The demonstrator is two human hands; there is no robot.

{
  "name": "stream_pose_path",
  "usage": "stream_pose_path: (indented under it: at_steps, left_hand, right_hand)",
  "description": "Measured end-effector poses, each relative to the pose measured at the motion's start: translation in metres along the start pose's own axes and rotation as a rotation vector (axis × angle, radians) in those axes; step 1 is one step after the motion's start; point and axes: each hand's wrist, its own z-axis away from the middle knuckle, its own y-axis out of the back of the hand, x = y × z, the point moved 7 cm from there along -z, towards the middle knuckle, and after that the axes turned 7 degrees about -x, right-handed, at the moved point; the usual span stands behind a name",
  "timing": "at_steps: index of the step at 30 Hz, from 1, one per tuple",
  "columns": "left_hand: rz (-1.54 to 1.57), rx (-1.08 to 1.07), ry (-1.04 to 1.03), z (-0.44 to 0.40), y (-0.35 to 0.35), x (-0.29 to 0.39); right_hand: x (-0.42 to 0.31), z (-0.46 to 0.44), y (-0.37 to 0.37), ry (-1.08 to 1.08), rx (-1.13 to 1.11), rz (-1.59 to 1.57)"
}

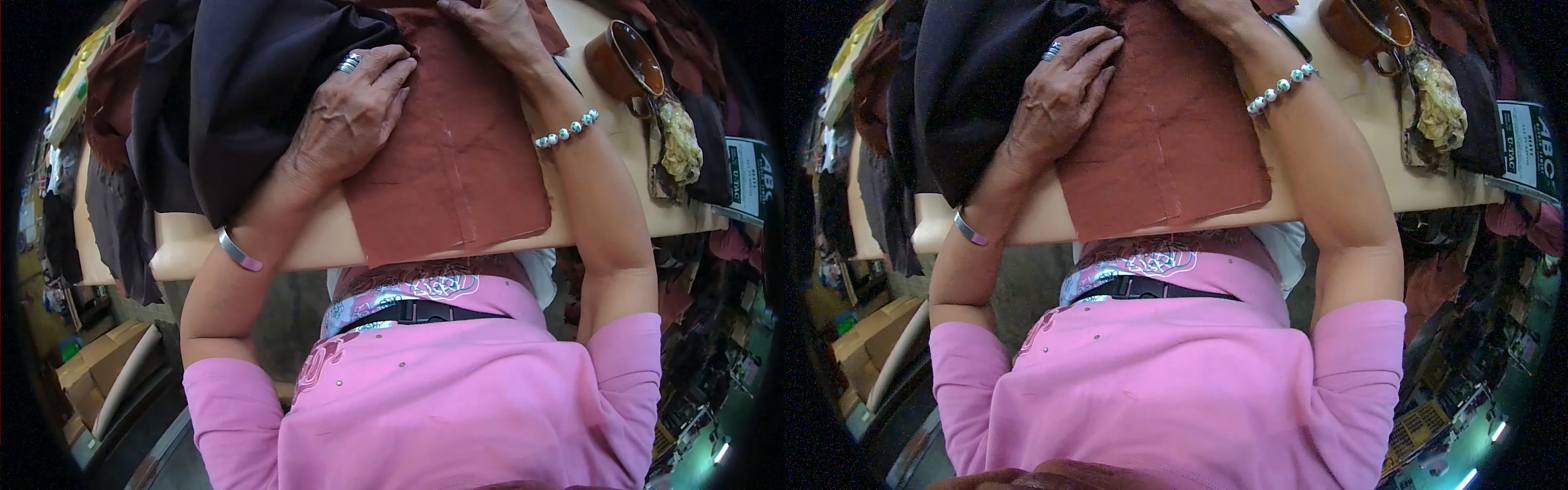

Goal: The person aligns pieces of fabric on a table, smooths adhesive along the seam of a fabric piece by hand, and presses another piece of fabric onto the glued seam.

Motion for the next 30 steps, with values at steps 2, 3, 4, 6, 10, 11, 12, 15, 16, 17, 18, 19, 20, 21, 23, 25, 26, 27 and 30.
stream_pose_path:
  at_steps: [2,3,4,6,10,11,12,15,16,17,18,19,20,21,23,25,26,27,30]
  left_hand:
    - [0.019,-0.040,0.014,0.002,-0.004,-0.003]
    - [0.028,-0.057,0.022,0.002,-0.005,-0.005]
    - [0.033,-0.078,0.026,0.003,-0.007,-0.005]
    - [0.041,-0.121,0.036,0.003,-0.009,-0.006]
    - [0.000,-0.127,0.001,0.002,-0.006,-0.004]
    - [-0.017,-0.134,-0.012,0.001,-0.006,-0.003]
    - [-0.035,-0.141,-0.024,0.000,-0.006,-0.002]
    - [-0.065,-0.086,-0.070,0.000,-0.004,0.002]
    - [-0.030,-0.075,-0.067,0.000,-0.003,0.001]
    - [0.004,-0.065,-0.063,-0.001,-0.002,0.000]
    - [0.038,-0.056,-0.059,-0.001,-0.001,-0.001]
    - [0.122,-0.061,-0.033,-0.002,0.000,-0.006]
    - [0.205,-0.065,-0.006,-0.003,0.002,-0.013]
    - [0.289,-0.069,0.021,-0.004,0.003,-0.018]
    - [0.310,0.070,0.028,-0.006,0.014,-0.024]
    - [0.168,0.173,-0.021,-0.014,0.029,-0.024]
    - [0.084,0.157,-0.051,-0.019,0.032,-0.026]
    - [0.002,0.225,-0.073,-0.026,0.037,-0.028]
    - [-0.308,0.315,-0.073,-0.049,0.044,-0.027]
  right_hand:
    - [0.001,0.000,-0.002,0.076,-0.005,0.025]
    - [0.001,-0.001,-0.002,0.093,-0.010,0.025]
    - [-0.001,-0.001,-0.003,0.109,-0.014,0.025]
    - [-0.001,-0.001,-0.003,0.054,-0.045,0.018]
    - [0.001,0.000,-0.004,0.088,0.011,0.063]
    - [-0.002,0.002,0.001,0.109,0.067,0.134]
    - [-0.006,0.006,0.007,0.130,0.122,0.206]
    - [-0.029,0.019,0.017,0.197,0.178,0.313]
    - [-0.039,0.026,0.019,0.220,0.177,0.332]
    - [-0.039,0.030,0.011,0.104,0.031,0.151]
    - [-0.042,0.037,-0.001,-0.013,-0.115,-0.031]
    - [-0.042,0.043,-0.010,-0.048,-0.193,-0.130]
    - [-0.042,0.050,-0.020,-0.091,-0.267,-0.226]
    - [-0.039,0.059,-0.027,-0.054,-0.273,-0.239]
    - [-0.037,0.066,-0.029,0.053,-0.263,-0.034]
    - [-0.043,0.070,-0.032,0.195,-0.263,0.155]
    - [-0.051,0.071,-0.031,0.210,-0.277,0.227]
    - [-0.055,0.074,-0.033,0.298,-0.243,0.269]
    - [-0.062,0.080,-0.039,0.495,-0.208,0.389]
